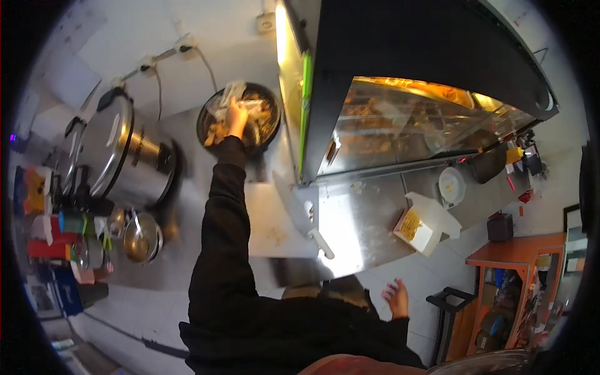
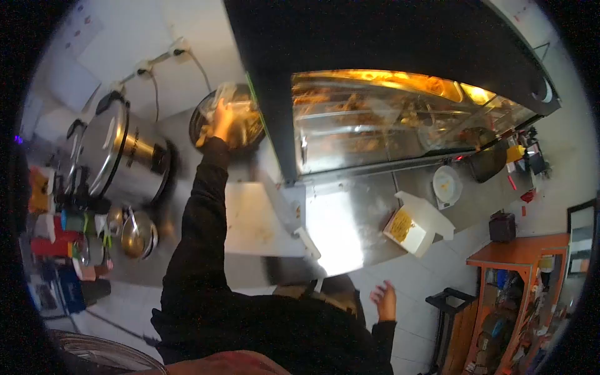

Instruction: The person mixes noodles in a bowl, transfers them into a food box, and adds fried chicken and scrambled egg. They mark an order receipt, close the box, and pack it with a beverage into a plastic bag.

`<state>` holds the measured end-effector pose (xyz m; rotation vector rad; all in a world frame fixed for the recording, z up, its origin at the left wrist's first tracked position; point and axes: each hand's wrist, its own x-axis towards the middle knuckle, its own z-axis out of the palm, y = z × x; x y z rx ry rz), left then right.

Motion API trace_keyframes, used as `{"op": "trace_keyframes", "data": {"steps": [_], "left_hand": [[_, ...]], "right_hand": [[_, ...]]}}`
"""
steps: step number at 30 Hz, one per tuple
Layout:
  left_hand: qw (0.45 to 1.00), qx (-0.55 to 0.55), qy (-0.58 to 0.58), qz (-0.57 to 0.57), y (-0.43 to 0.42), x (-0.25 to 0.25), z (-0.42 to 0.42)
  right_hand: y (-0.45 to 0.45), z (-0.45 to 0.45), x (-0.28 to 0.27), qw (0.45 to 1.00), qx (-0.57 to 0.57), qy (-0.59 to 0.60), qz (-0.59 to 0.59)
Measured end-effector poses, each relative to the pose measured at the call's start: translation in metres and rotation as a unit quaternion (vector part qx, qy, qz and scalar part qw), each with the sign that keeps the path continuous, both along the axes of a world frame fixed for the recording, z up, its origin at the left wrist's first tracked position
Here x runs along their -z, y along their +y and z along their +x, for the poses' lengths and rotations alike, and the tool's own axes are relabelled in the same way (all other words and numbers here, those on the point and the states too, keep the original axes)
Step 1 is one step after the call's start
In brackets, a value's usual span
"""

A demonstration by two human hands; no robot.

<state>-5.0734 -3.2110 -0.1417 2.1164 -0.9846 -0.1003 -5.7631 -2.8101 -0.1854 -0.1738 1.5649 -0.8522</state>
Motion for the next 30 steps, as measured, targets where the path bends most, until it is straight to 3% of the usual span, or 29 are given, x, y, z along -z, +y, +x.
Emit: {"op": "trace_keyframes", "data": {"steps": [3, 5, 6, 9, 13, 15, 17, 19, 22, 24, 25, 26, 30], "left_hand": [[0.991, 0.103, -0.064, -0.055, -0.057, 0.067, 0.049], [0.964, 0.113, 0.157, 0.182, -0.048, 0.040, 0.047], [0.989, 0.071, 0.010, 0.132, -0.041, 0.025, 0.039], [0.971, 0.067, -0.154, -0.170, 0.024, -0.028, -0.002], [0.969, 0.042, 0.003, -0.242, 0.133, -0.094, -0.096], [0.968, 0.082, -0.069, -0.225, 0.179, -0.097, -0.133], [0.953, 0.148, -0.153, -0.214, 0.225, -0.096, -0.174], [0.943, 0.177, -0.159, -0.234, 0.263, -0.113, -0.223], [0.936, 0.224, -0.118, -0.243, 0.302, -0.120, -0.275], [0.940, 0.229, -0.076, -0.240, 0.313, -0.125, -0.296], [0.932, 0.248, -0.084, -0.250, 0.312, -0.128, -0.304], [0.923, 0.268, -0.091, -0.261, 0.307, -0.130, -0.312], [0.882, 0.342, -0.145, -0.290, 0.288, -0.144, -0.367]], "right_hand": [[0.026, 0.015, -0.019, 0.998, -0.034, 0.030, 0.037], [0.030, 0.025, -0.026, 0.997, -0.064, 0.041, 0.032], [0.027, 0.034, -0.037, 0.993, -0.100, 0.058, 0.025], [-0.021, 0.066, -0.065, 0.969, -0.221, 0.107, -0.018], [-0.103, 0.152, -0.147, 0.890, -0.403, 0.093, -0.193], [-0.134, 0.206, -0.182, 0.812, -0.463, 0.124, -0.335], [-0.156, 0.255, -0.216, 0.754, -0.511, 0.133, -0.391], [-0.168, 0.286, -0.215, 0.714, -0.558, 0.132, -0.402], [-0.170, 0.293, -0.186, 0.838, -0.443, -0.176, -0.266], [-0.168, 0.290, -0.179, 0.879, -0.263, -0.308, -0.251], [-0.167, 0.286, -0.177, 0.884, -0.165, -0.367, -0.239], [-0.167, 0.274, -0.175, 0.850, -0.193, -0.419, -0.253], [-0.181, 0.234, -0.205, 0.763, -0.114, -0.599, -0.216]]}}
